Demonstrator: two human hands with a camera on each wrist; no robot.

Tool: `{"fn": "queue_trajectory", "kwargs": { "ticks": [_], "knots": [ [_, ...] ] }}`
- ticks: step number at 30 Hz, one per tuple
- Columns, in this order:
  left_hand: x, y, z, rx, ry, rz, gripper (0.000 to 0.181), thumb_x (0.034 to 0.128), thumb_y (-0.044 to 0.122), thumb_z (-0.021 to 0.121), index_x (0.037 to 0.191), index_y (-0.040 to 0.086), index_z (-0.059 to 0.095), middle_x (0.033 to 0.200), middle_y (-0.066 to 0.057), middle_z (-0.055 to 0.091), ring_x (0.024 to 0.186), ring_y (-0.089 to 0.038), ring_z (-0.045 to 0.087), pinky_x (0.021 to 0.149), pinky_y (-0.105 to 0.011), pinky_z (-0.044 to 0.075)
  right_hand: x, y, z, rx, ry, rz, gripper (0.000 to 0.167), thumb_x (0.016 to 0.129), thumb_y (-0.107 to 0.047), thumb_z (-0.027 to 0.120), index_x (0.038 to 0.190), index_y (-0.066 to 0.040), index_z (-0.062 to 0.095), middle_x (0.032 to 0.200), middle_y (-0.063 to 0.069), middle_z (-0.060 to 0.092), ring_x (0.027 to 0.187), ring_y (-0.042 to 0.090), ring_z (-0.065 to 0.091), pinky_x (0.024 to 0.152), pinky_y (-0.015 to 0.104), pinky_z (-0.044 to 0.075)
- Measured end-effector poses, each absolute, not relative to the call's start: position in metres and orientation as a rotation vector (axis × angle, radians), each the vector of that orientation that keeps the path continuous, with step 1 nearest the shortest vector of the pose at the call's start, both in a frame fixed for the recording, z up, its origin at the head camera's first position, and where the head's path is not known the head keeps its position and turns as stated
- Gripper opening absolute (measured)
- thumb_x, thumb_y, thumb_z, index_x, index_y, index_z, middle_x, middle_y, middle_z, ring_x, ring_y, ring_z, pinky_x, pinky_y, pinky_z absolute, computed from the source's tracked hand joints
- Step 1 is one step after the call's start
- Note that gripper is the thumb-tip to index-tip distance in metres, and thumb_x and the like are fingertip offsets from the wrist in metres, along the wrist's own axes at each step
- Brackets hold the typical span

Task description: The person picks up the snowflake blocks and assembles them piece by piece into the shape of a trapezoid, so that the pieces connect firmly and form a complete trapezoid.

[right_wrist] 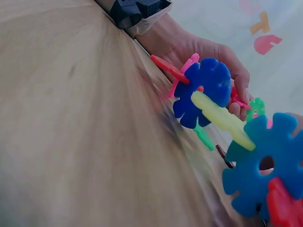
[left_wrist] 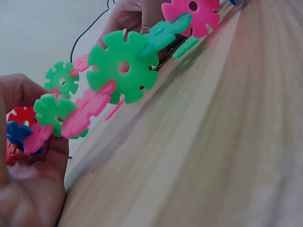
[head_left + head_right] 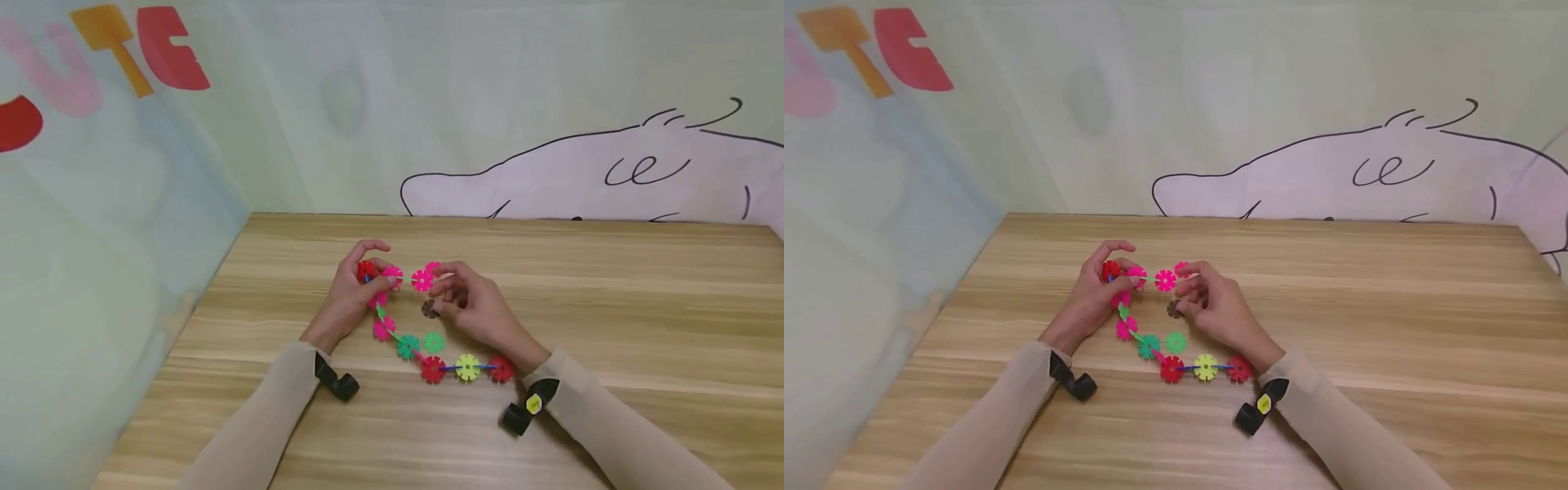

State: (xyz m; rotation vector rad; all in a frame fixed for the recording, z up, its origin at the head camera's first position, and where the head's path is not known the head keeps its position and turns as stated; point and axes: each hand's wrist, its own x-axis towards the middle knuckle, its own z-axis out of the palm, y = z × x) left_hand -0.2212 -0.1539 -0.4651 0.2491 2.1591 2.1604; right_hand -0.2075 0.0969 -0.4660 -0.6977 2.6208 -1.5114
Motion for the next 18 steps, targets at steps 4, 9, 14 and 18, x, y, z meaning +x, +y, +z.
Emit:
{"fn": "queue_trajectory", "kwargs": {
  "ticks": [4,9,14,18],
  "knots": [
    [-0.2213,-0.1530,-0.4649,0.242,2.124,2.197,0.054,0.0962,-0.001,0.067,0.146,0.007,0.049,0.098,0.003,0.070,0.083,-0.011,0.073,0.078,-0.021,0.060,-0.2077,0.0975,-0.4671,-0.808,2.646,-1.431,0.061,0.092,-0.008,0.085,0.145,-0.012,0.055,0.108,0.004,0.080,0.082,0.014,0.062,0.071,0.023,0.051],
    [-0.2225,-0.1532,-0.4662,0.234,2.128,2.210,0.052,0.0953,-0.002,0.066,0.143,0.010,0.050,0.098,0.002,0.068,0.083,-0.012,0.071,0.079,-0.021,0.060,-0.2085,0.0971,-0.4687,-0.859,2.642,-1.391,0.067,0.091,-0.006,0.085,0.149,-0.013,0.051,0.110,0.004,0.077,0.085,0.015,0.062,0.073,0.023,0.053],
    [-0.2232,-0.1535,-0.4664,0.239,2.127,2.211,0.052,0.0953,-0.002,0.066,0.143,0.009,0.050,0.098,0.002,0.067,0.083,-0.012,0.071,0.080,-0.021,0.061,-0.2080,0.0982,-0.4689,-0.806,2.565,-1.522,0.069,0.090,0.005,0.082,0.149,-0.010,0.051,0.109,0.009,0.072,0.090,0.018,0.065,0.076,0.023,0.055],
    [-0.2233,-0.1528,-0.4658,0.241,2.113,2.211,0.051,0.0966,-0.002,0.065,0.144,0.008,0.049,0.098,0.002,0.068,0.083,-0.012,0.072,0.079,-0.021,0.061,-0.2077,0.1005,-0.4682,-0.694,2.483,-1.730,0.063,0.089,0.010,0.079,0.145,-0.006,0.055,0.107,0.015,0.072,0.093,0.021,0.067,0.081,0.020,0.058]
  ]
}}
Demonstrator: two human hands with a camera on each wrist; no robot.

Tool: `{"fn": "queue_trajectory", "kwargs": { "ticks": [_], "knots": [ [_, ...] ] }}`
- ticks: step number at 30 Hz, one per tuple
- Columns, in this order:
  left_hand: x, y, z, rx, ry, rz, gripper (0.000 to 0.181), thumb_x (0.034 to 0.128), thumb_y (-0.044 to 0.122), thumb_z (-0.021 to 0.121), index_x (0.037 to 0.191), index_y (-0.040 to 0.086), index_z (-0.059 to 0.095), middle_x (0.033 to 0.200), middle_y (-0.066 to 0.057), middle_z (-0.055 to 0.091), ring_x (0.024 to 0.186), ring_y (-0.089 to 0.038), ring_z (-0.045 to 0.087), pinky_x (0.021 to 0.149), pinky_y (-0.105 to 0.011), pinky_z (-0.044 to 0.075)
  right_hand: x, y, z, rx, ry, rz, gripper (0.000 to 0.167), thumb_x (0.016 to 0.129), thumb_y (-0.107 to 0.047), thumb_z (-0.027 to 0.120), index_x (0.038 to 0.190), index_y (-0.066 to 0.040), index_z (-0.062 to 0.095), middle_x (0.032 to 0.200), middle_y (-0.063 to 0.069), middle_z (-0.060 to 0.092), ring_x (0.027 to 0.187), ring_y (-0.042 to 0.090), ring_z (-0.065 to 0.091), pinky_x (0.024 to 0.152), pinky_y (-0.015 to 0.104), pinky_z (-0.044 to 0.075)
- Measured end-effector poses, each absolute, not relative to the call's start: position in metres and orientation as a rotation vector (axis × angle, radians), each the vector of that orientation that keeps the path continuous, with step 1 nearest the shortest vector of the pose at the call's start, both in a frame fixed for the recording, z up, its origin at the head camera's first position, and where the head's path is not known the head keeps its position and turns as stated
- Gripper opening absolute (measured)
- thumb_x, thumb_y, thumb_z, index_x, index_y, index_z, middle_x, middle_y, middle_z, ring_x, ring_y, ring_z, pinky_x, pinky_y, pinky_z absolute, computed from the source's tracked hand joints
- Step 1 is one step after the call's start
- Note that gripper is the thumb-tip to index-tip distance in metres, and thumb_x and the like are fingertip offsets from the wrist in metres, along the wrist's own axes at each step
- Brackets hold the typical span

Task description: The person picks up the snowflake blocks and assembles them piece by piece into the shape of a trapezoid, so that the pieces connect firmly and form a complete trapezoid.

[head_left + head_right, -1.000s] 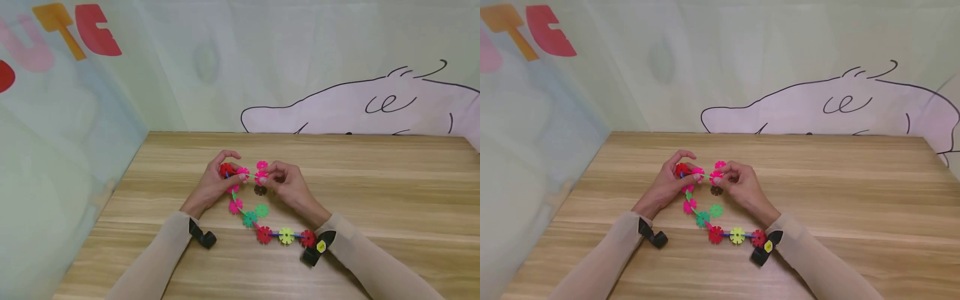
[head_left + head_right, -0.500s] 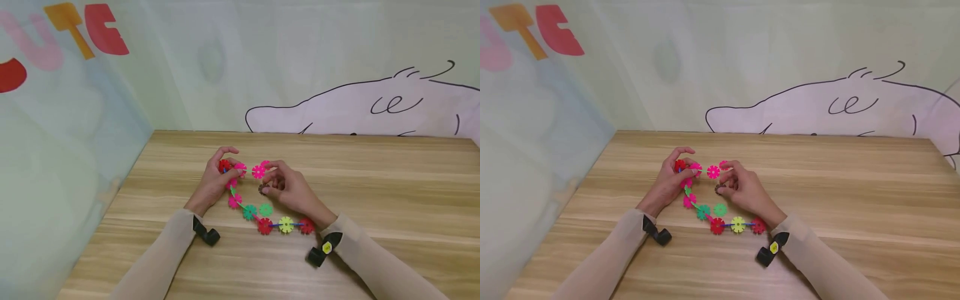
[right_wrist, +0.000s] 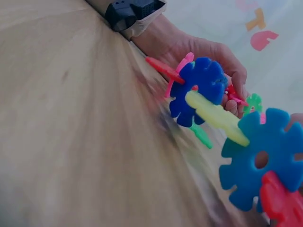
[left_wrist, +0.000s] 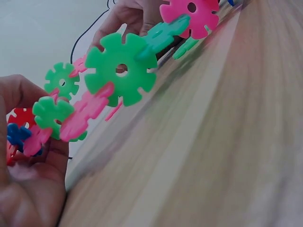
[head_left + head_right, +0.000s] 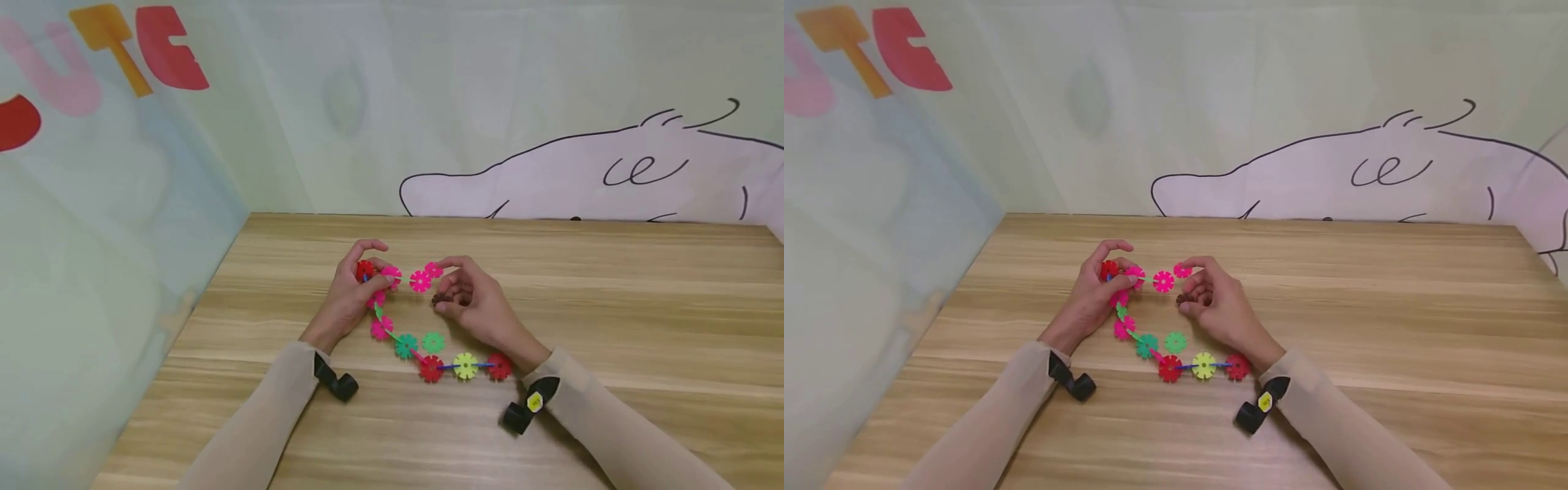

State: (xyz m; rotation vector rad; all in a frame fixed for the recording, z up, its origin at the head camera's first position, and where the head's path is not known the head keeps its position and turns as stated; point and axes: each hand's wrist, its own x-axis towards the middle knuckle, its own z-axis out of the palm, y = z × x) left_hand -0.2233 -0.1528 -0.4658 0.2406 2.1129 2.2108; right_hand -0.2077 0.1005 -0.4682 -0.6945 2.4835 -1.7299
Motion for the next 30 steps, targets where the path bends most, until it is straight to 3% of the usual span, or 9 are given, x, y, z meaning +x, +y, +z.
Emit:
{"fn": "queue_trajectory", "kwargs": {
  "ticks": [5,15,25,30],
  "knots": [
    [-0.2228,-0.1515,-0.4648,0.242,2.104,2.211,0.050,0.0981,-0.002,0.065,0.144,0.009,0.048,0.099,0.002,0.069,0.083,-0.011,0.073,0.078,-0.021,0.061,-0.2070,0.1020,-0.4663,-0.618,2.477,-1.868,0.054,0.089,0.005,0.082,0.137,-0.003,0.060,0.105,0.016,0.078,0.092,0.017,0.069,0.082,0.019,0.059],
    [-0.2206,-0.1519,-0.4643,0.241,2.177,2.143,0.050,0.0969,0.000,0.067,0.143,0.009,0.050,0.101,-0.001,0.068,0.084,-0.012,0.072,0.080,-0.021,0.061,-0.2068,0.1026,-0.4670,-0.538,2.504,-1.974,0.048,0.087,0.000,0.087,0.129,-0.002,0.063,0.097,0.013,0.081,0.079,0.013,0.069,0.070,0.019,0.054],
    [-0.2201,-0.1545,-0.4646,0.291,2.323,1.944,0.049,0.0972,0.005,0.072,0.143,0.012,0.053,0.104,-0.003,0.070,0.083,-0.015,0.070,0.081,-0.022,0.059,-0.2054,0.1026,-0.4671,-0.645,2.569,-1.930,0.041,0.085,0.002,0.087,0.121,-0.004,0.068,0.085,0.006,0.082,0.090,0.012,0.076,0.081,0.022,0.057],
    [-0.2201,-0.1553,-0.4642,0.303,2.346,1.874,0.051,0.0981,0.008,0.073,0.145,0.014,0.054,0.107,-0.005,0.071,0.086,-0.018,0.068,0.082,-0.023,0.057,-0.2051,0.1027,-0.4678,-0.689,2.634,-1.896,0.036,0.083,0.003,0.089,0.111,-0.008,0.070,0.081,0.003,0.082,0.088,0.013,0.081,0.082,0.021,0.059]
  ]
}}
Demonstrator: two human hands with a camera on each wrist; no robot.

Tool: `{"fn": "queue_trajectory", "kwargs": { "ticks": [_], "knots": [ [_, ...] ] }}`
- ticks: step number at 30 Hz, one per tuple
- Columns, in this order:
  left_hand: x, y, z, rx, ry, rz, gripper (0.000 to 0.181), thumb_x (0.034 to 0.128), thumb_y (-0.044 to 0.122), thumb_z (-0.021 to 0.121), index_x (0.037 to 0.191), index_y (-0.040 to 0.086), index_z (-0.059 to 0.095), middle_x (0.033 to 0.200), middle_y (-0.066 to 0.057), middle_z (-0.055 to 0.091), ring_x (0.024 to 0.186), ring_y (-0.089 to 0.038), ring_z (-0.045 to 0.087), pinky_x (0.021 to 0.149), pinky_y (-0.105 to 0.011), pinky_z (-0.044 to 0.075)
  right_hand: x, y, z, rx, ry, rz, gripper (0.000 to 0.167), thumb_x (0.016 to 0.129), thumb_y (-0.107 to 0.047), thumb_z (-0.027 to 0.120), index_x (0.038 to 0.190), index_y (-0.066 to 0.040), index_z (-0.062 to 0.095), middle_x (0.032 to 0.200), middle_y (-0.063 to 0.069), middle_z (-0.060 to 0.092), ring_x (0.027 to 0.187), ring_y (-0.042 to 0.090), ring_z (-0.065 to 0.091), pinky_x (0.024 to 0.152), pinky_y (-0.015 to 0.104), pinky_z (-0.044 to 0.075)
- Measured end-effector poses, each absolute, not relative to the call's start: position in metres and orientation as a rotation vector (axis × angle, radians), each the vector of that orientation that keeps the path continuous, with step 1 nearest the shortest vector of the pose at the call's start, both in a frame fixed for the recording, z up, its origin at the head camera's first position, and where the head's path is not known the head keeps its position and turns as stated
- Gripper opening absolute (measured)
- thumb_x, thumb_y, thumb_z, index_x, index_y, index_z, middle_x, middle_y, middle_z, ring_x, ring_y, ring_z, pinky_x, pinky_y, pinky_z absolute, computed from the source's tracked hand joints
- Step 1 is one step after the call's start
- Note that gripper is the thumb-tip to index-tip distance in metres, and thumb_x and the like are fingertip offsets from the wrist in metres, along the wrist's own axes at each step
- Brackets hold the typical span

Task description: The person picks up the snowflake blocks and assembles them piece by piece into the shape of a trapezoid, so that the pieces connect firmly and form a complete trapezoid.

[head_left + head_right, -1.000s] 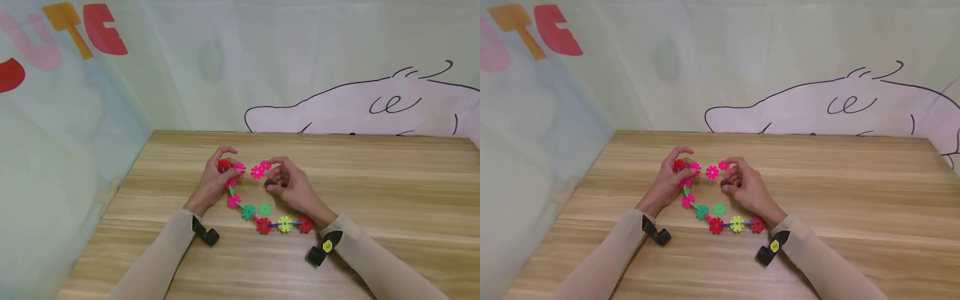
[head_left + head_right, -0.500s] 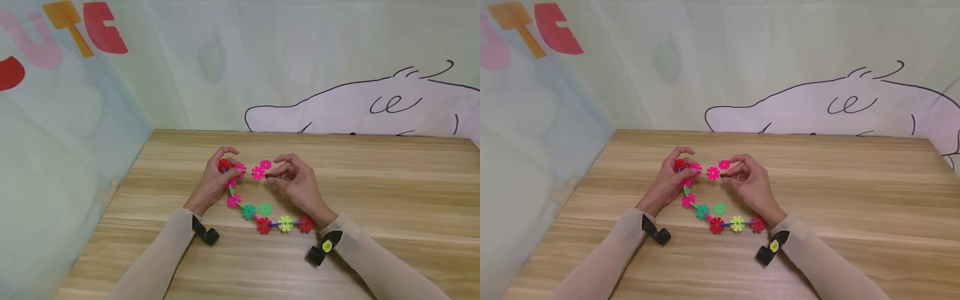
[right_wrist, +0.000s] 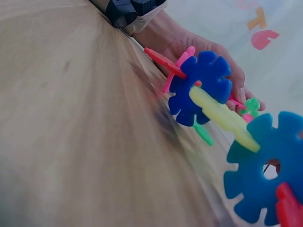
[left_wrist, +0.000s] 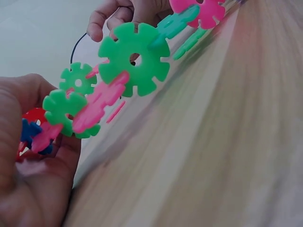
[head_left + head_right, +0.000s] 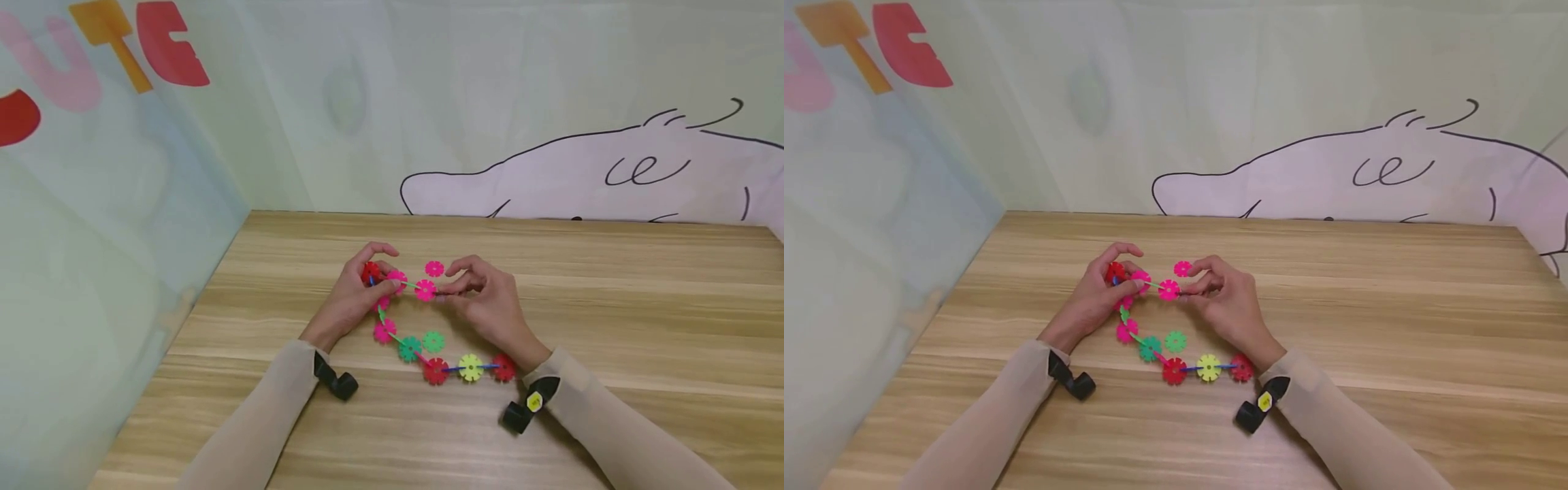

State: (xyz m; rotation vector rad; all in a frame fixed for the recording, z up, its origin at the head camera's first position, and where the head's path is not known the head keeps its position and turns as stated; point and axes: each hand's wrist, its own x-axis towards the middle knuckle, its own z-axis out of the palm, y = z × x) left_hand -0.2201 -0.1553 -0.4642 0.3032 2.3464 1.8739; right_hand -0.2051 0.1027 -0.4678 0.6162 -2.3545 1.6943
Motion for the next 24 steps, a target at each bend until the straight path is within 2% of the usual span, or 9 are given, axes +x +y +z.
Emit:
{"fn": "queue_trajectory", "kwargs": {
  "ticks": [6,9,12,16,20,24],
  "knots": [
    [-0.2184,-0.1517,-0.4627,0.321,2.301,1.878,0.049,0.0994,0.007,0.073,0.145,0.012,0.055,0.104,-0.003,0.070,0.086,-0.018,0.068,0.083,-0.023,0.057,-0.2042,0.1045,-0.4673,0.580,-2.338,1.698,0.030,0.082,0.006,0.088,0.105,0.000,0.069,0.080,0.008,0.081,0.083,0.005,0.077,0.081,0.016,0.059],
    [-0.2172,-0.1512,-0.4628,0.332,2.295,1.869,0.049,0.0995,0.007,0.073,0.145,0.012,0.056,0.102,-0.003,0.069,0.085,-0.019,0.068,0.082,-0.023,0.057,-0.2036,0.1044,-0.4661,0.559,-2.354,1.704,0.031,0.082,0.005,0.089,0.105,-0.001,0.070,0.080,0.008,0.082,0.082,0.002,0.077,0.080,0.015,0.058],
    [-0.2169,-0.1513,-0.4634,0.325,2.296,1.866,0.049,0.0996,0.007,0.072,0.146,0.013,0.055,0.103,-0.004,0.070,0.085,-0.018,0.068,0.082,-0.023,0.058,-0.2045,0.1040,-0.4662,0.564,-2.361,1.705,0.034,0.082,0.004,0.089,0.109,-0.004,0.071,0.081,0.007,0.082,0.083,0.004,0.077,0.084,0.015,0.059],
    [-0.2169,-0.1512,-0.4651,0.288,2.301,1.899,0.052,0.0994,0.006,0.071,0.148,0.013,0.054,0.108,-0.005,0.071,0.087,-0.017,0.070,0.082,-0.023,0.059,-0.2060,0.1039,-0.4682,0.621,-2.358,1.673,0.041,0.083,0.005,0.088,0.120,-0.003,0.070,0.091,0.009,0.084,0.085,0.008,0.075,0.086,0.016,0.059],
    [-0.2175,-0.1518,-0.4660,0.290,2.301,1.939,0.053,0.0998,0.008,0.070,0.149,0.014,0.052,0.109,-0.004,0.071,0.088,-0.014,0.073,0.083,-0.022,0.060,-0.2066,0.1040,-0.4696,0.647,-2.340,1.661,0.045,0.084,0.009,0.085,0.125,-0.001,0.068,0.099,0.011,0.083,0.085,0.010,0.073,0.081,0.018,0.060],
    [-0.2192,-0.1562,-0.4662,0.370,2.091,2.083,0.047,0.1031,0.008,0.063,0.149,0.007,0.051,0.102,0.001,0.070,0.087,-0.011,0.073,0.082,-0.022,0.061,-0.2066,0.1050,-0.4694,0.658,-2.323,1.699,0.045,0.086,0.008,0.084,0.126,-0.002,0.066,0.097,0.011,0.084,0.085,0.012,0.076,0.086,0.020,0.062]
  ]
}}
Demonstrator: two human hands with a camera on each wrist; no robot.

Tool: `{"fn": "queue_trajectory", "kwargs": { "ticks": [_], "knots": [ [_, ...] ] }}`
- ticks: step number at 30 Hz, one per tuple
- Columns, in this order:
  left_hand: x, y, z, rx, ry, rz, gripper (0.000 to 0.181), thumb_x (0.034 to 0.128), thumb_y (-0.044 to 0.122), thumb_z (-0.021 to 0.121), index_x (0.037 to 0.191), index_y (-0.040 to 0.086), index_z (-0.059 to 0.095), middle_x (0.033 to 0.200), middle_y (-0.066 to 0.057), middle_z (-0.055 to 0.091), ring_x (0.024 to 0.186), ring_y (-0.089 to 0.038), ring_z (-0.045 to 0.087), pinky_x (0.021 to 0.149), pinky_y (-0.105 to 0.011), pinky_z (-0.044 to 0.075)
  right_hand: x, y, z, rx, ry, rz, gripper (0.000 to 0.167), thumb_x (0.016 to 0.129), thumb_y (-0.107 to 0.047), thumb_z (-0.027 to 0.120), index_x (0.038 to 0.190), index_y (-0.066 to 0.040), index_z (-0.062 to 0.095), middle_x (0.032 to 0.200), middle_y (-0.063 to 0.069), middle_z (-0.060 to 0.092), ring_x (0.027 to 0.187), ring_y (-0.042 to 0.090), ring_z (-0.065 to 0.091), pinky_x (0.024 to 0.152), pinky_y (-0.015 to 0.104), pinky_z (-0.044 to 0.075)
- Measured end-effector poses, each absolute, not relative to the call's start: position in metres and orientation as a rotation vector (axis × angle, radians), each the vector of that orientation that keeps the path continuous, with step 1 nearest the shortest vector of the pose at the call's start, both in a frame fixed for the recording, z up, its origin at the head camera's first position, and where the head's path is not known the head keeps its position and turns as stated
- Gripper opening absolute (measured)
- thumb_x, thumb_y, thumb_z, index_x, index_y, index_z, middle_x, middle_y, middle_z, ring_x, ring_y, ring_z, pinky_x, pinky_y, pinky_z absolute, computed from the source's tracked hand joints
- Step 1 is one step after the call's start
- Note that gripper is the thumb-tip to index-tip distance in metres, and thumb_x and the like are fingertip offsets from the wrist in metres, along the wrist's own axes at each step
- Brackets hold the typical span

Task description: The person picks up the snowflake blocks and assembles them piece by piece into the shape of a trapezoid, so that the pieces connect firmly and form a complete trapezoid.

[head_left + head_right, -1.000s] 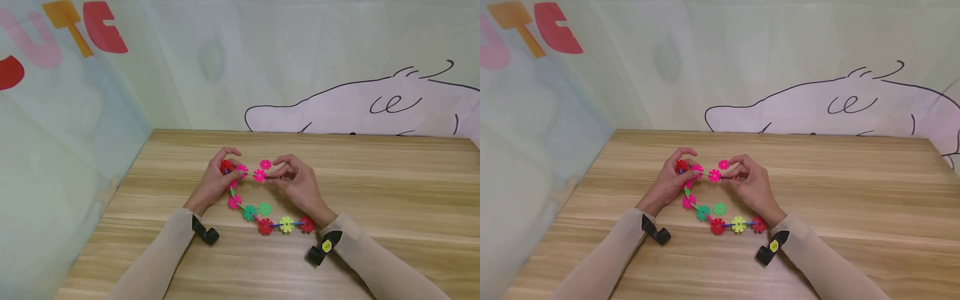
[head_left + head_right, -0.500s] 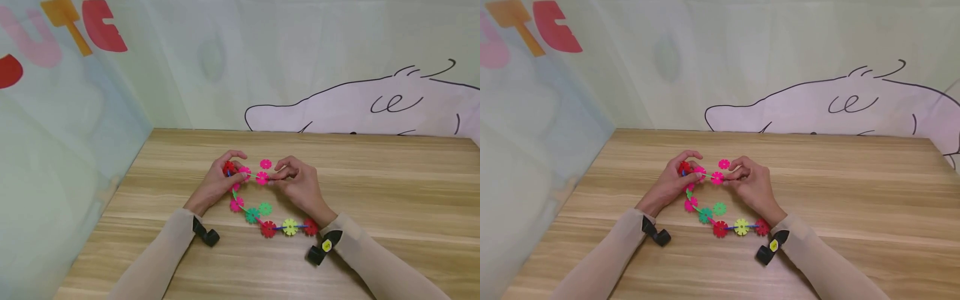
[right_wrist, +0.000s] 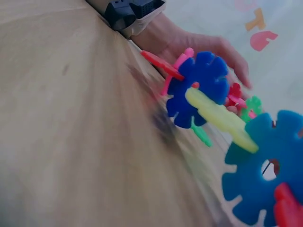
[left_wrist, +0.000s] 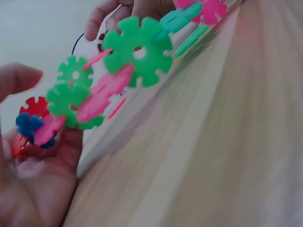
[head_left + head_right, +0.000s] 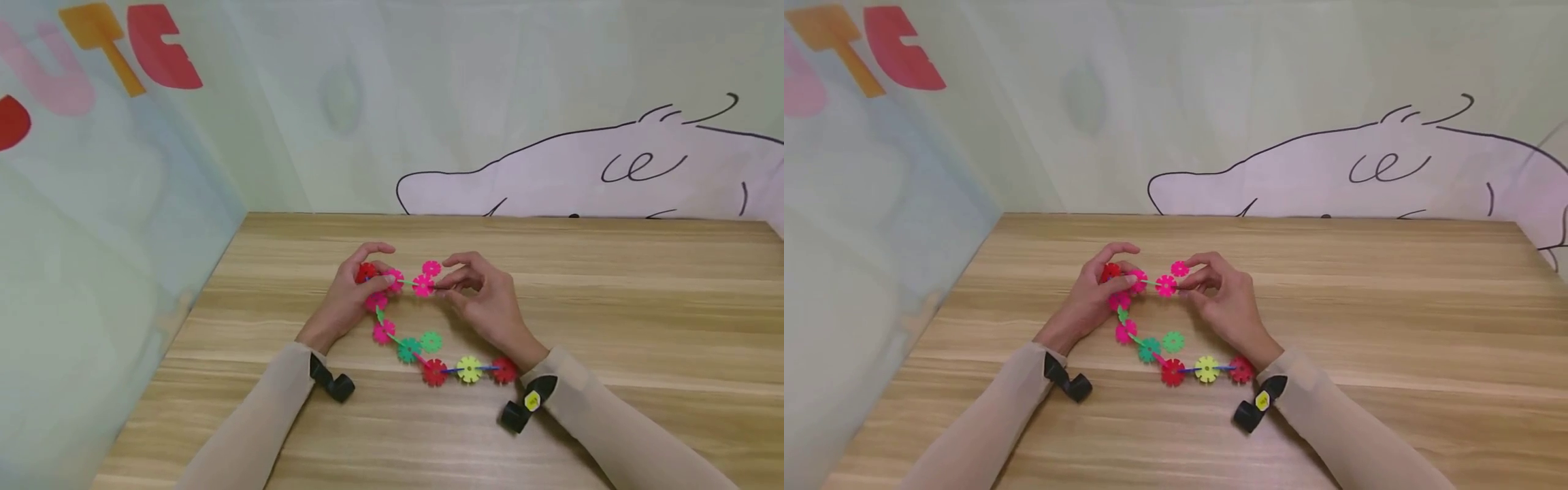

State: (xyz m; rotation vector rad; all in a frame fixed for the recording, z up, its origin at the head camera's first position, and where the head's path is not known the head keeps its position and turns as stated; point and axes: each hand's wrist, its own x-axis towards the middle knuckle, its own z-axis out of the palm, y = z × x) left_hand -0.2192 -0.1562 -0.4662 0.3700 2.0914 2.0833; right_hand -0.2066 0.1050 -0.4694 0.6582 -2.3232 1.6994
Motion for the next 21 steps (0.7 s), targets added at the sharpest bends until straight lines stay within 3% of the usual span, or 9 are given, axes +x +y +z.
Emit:
{"fn": "queue_trajectory", "kwargs": {
  "ticks": [4,8,11,15,21],
  "knots": [
    [-0.221,-0.164,-0.468,0.453,1.847,2.179,0.033,0.1063,0.009,0.052,0.138,0.002,0.058,0.098,0.003,0.074,0.090,-0.010,0.070,0.082,-0.021,0.059,-0.206,0.107,-0.467,0.664,-2.329,1.769,0.044,0.087,0.007,0.084,0.126,0.000,0.065,0.094,0.009,0.084,0.086,0.014,0.075,0.091,0.021,0.061],
    [-0.223,-0.170,-0.467,0.487,1.882,2.038,0.030,0.1069,0.019,0.051,0.131,0.007,0.065,0.103,0.003,0.078,0.100,-0.012,0.071,0.089,-0.024,0.059,-0.207,0.110,-0.465,0.688,-2.377,1.818,0.043,0.086,0.007,0.084,0.125,-0.002,0.066,0.093,0.008,0.084,0.086,0.014,0.075,0.087,0.021,0.058],
    [-0.224,-0.173,-0.462,0.520,1.991,1.856,0.037,0.1063,0.025,0.055,0.135,0.004,0.065,0.111,-0.003,0.080,0.108,-0.018,0.074,0.098,-0.028,0.060,-0.209,0.110,-0.465,0.746,-2.424,1.810,0.043,0.086,0.002,0.086,0.124,-0.004,0.067,0.094,0.007,0.084,0.085,0.014,0.077,0.081,0.021,0.056],
    [-0.223,-0.174,-0.448,0.577,2.208,1.616,0.036,0.1064,0.024,0.064,0.137,0.005,0.067,0.119,-0.009,0.080,0.111,-0.021,0.076,0.100,-0.031,0.060,-0.209,0.108,-0.468,0.773,-2.444,1.768,0.043,0.085,-0.004,0.090,0.122,-0.004,0.068,0.095,0.006,0.084,0.081,0.012,0.076,0.074,0.022,0.054],
    [-0.214,-0.157,-0.433,0.741,2.552,1.199,0.038,0.0969,0.028,0.081,0.133,0.025,0.072,0.123,0.004,0.078,0.112,-0.016,0.071,0.101,-0.038,0.058,-0.206,0.105,-0.467,0.748,-2.414,1.774,0.039,0.085,-0.006,0.091,0.118,-0.008,0.070,0.094,0.005,0.084,0.079,0.013,0.074,0.070,0.022,0.054]
  ]
}}
